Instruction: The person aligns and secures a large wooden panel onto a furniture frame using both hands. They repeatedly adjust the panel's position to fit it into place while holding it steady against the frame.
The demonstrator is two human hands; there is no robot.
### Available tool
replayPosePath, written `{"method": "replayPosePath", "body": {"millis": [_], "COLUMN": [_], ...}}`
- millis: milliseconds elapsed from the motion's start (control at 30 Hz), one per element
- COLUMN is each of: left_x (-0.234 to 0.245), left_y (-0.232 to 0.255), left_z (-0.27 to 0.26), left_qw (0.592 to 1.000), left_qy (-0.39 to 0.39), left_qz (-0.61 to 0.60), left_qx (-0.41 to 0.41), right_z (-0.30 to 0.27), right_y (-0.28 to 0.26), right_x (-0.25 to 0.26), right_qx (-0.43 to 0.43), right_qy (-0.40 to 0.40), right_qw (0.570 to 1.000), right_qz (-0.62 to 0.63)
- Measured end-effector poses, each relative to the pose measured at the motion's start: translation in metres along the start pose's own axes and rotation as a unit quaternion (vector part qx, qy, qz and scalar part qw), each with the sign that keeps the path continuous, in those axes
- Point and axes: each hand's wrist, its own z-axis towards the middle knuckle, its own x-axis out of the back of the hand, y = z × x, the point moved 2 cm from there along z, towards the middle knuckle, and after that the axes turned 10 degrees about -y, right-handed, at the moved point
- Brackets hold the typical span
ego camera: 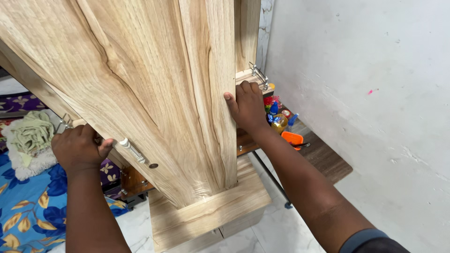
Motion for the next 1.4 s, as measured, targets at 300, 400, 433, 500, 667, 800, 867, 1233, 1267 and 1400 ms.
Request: {"method": "replayPosePath", "body": {"millis": [300,400,433,500,667,800,867,1233,1267,1400], "left_x": [0.003,0.007,0.008,0.012,0.013,0.019,0.023,0.047,0.049,0.053], "left_y": [0.003,0.007,0.008,0.011,0.012,0.014,0.018,0.025,0.025,0.026], "left_z": [0.000,0.000,0.002,0.003,0.003,0.001,0.002,0.014,0.014,0.014], "left_qw": [1.000,1.000,1.000,1.000,1.000,0.999,0.999,0.990,0.990,0.989], "left_qy": [-0.010,0.006,0.008,0.010,0.021,0.038,0.026,-0.132,-0.130,-0.132], "left_qz": [0.006,-0.004,0.001,0.008,0.000,-0.027,-0.025,-0.014,-0.022,-0.034], "left_qx": [0.009,-0.002,0.000,0.004,0.005,-0.004,0.003,0.054,0.055,0.056], "right_z": [-0.003,-0.004,-0.003,-0.003,-0.001,-0.004,-0.004,-0.004,-0.004,-0.004], "right_y": [-0.003,-0.004,-0.006,-0.009,-0.007,-0.001,0.000,-0.001,-0.001,0.001], "right_x": [-0.017,-0.024,-0.026,-0.032,-0.055,-0.064,-0.065,-0.065,-0.065,-0.068], "right_qx": [-0.043,-0.050,-0.052,-0.057,-0.106,-0.103,-0.106,-0.103,-0.104,-0.104], "right_qy": [0.056,0.092,0.104,0.127,0.189,0.206,0.198,0.197,0.197,0.198], "right_qw": [0.997,0.994,0.993,0.990,0.976,0.972,0.974,0.975,0.975,0.974], "right_qz": [0.017,0.017,0.017,0.016,-0.002,-0.049,-0.034,-0.018,-0.016,-0.022]}}
